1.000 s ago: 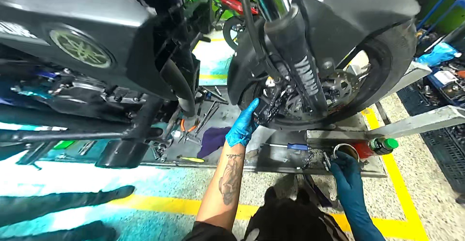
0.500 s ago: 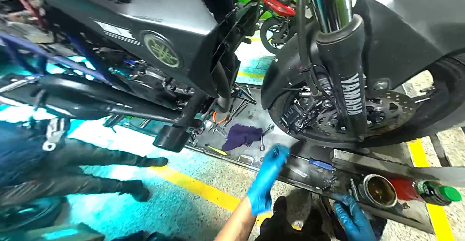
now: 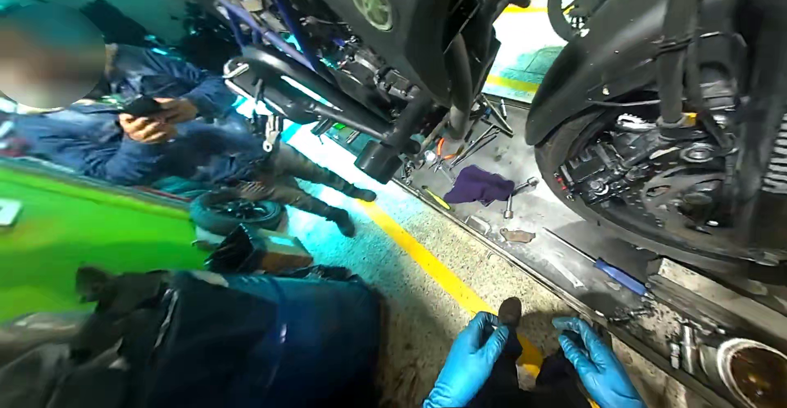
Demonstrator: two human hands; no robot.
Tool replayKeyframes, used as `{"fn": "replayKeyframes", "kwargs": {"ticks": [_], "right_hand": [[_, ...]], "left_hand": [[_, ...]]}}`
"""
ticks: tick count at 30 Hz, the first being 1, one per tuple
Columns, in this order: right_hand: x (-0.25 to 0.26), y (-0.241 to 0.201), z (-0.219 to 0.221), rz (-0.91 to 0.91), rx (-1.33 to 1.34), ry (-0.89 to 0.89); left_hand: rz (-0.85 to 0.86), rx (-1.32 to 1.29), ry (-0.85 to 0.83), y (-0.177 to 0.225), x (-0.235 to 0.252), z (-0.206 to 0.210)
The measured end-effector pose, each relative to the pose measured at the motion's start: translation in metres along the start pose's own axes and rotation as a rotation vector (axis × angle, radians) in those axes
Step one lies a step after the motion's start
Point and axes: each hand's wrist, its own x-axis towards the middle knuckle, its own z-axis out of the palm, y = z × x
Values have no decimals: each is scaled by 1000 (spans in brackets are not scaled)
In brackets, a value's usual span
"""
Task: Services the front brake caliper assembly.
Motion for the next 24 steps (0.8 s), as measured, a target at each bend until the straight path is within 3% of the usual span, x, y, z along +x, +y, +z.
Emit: {"fn": "replayKeyframes", "kwargs": {"ticks": [3, 7, 11, 15, 21, 24], "right_hand": [[4, -18, 0, -2, 1, 22], [5, -41, 6, 36, -25, 31], [2, -59, 19, -7, -21, 137], [-17, -45, 44, 25, -143, 205], [-68, -43, 71, 344, -257, 248], [-76, -29, 66, 448, -244, 298]], "left_hand": [[4, -67, 38, -3, -11, -2], [15, -99, -34, -10, -14, -2], [222, -63, 24, 9, 5, -22], [343, -81, 67, 4, 31, -42], [211, -60, -180, -41, 62, -37], [281, -23, -152, -35, 71, -35]]}}
